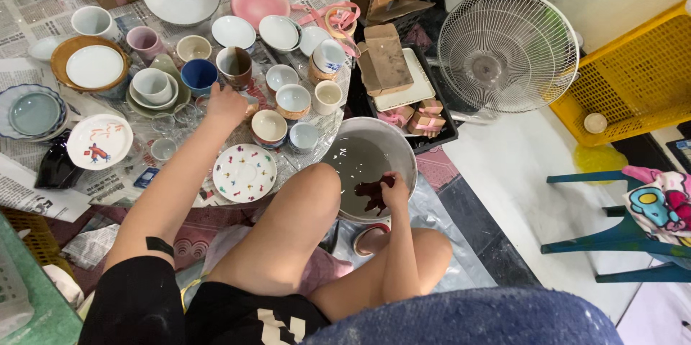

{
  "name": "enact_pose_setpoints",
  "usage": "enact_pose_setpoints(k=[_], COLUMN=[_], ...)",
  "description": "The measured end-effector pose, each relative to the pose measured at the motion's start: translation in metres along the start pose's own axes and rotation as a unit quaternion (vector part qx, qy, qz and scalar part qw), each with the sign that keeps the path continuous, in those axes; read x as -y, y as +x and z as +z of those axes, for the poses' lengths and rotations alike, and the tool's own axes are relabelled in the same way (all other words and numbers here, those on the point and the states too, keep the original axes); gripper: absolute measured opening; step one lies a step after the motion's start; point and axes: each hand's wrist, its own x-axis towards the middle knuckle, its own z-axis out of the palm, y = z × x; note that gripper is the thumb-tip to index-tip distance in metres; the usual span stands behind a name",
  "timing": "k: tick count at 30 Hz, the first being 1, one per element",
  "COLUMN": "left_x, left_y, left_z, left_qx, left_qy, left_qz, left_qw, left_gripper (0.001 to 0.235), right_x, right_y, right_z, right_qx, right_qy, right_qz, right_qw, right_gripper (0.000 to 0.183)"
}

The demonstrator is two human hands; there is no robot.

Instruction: The person sits on the floor and washes various ceramic bowls and cups one by one using a wet cloth and a bucket of water. Each item is scrubbed inside and out, then placed on a nearby table covered with newspaper.

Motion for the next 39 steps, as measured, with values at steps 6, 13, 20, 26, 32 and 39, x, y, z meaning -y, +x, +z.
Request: enact_pose_setpoints(k=[6,13,20,26,32,39], left_x=[0.008,-0.021,-0.176,-0.275,-0.295,-0.337], left_y=[-0.020,-0.061,-0.086,-0.087,-0.058,-0.013], left_z=[-0.078,-0.202,-0.234,-0.188,-0.165,-0.128], left_qx=[0.001,-0.188,-0.287,-0.243,-0.232,0.135], left_qy=[-0.023,-0.125,-0.220,-0.178,-0.283,-0.690], left_qz=[0.000,0.039,0.208,0.335,0.362,0.068], left_qw=[1.000,0.973,0.909,0.893,0.857,0.708], left_gripper=[0.018,0.024,0.026,0.013,0.016,0.048], right_x=[-0.001,0.001,0.011,0.010,-0.014,-0.012], right_y=[0.002,0.011,0.005,0.000,0.000,0.000], right_z=[-0.001,0.005,-0.004,-0.015,-0.007,0.001], right_qx=[-0.122,-0.046,0.021,0.155,0.124,-0.015], right_qy=[0.018,0.181,0.384,0.541,0.392,0.244], right_qz=[0.011,0.004,0.049,0.272,0.237,0.162], right_qw=[0.992,0.982,0.922,0.781,0.880,0.956], right_gripper=[0.029,0.022,0.079,0.089,0.046,0.047])
